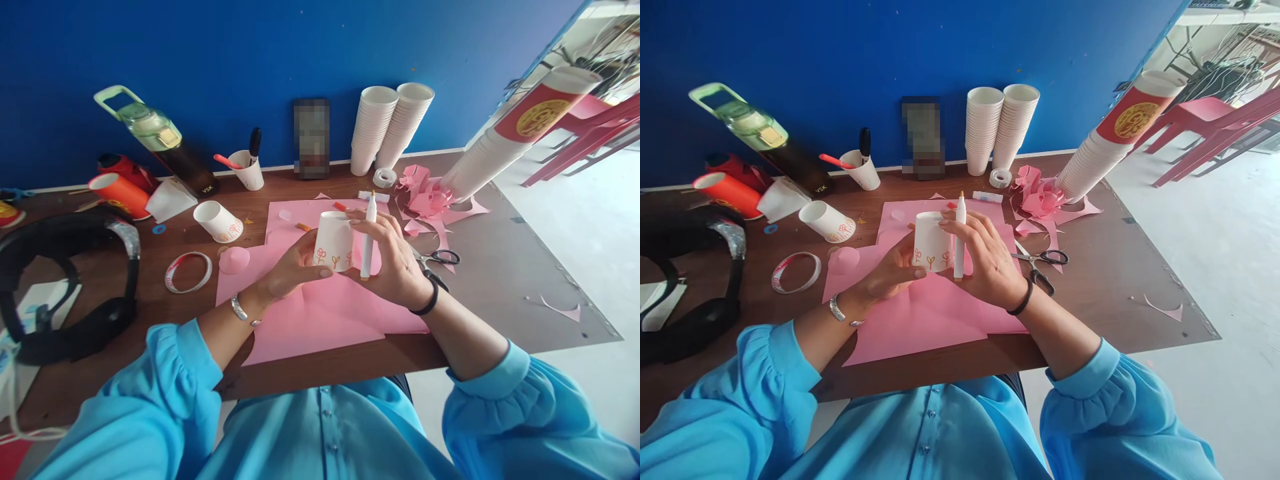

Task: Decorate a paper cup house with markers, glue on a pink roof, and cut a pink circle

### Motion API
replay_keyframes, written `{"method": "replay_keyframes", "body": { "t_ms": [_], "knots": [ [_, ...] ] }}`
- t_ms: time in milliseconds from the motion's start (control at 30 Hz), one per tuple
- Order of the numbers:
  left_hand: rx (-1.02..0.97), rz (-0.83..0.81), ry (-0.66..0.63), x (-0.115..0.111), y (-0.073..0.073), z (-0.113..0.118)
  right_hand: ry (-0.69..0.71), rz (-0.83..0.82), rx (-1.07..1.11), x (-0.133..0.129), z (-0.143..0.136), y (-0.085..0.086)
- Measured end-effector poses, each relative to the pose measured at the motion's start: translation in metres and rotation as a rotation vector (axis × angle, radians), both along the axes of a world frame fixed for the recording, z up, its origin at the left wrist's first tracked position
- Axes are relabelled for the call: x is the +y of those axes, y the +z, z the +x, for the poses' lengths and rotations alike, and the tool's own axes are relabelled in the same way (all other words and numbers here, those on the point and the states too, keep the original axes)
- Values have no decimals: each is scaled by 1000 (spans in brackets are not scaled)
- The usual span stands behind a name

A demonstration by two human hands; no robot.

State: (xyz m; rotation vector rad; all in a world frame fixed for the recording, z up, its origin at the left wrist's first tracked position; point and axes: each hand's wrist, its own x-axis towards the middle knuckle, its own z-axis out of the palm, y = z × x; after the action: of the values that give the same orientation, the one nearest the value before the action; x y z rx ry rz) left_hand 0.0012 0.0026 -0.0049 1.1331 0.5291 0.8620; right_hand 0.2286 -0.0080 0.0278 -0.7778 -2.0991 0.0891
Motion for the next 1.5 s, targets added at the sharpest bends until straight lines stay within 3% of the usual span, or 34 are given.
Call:
{"method": "replay_keyframes", "body": {
  "t_ms": [267, 700, 967, 1233, 1400, 1500],
  "knots": [
    [-86, -79, -124, -2, 3, -2, 69, -111, 89, -1, 0, 4],
    [97, -14, -108, -2, -6, -8, 74, -102, 35, -3, -5, -2],
    [-84, -85, -178, -5, 3, -1, 108, -209, 91, -2, -3, -2],
    [-14, 17, -87, -1, -1, -2, 26, -63, 54, 1, -2, -4],
    [85, -9, -55, -1, -5, -4, 36, -52, 29, 0, -5, -6],
    [27, -47, -78, -2, -5, -4, 52, -94, 53, 0, -6, -7]
  ]
}}
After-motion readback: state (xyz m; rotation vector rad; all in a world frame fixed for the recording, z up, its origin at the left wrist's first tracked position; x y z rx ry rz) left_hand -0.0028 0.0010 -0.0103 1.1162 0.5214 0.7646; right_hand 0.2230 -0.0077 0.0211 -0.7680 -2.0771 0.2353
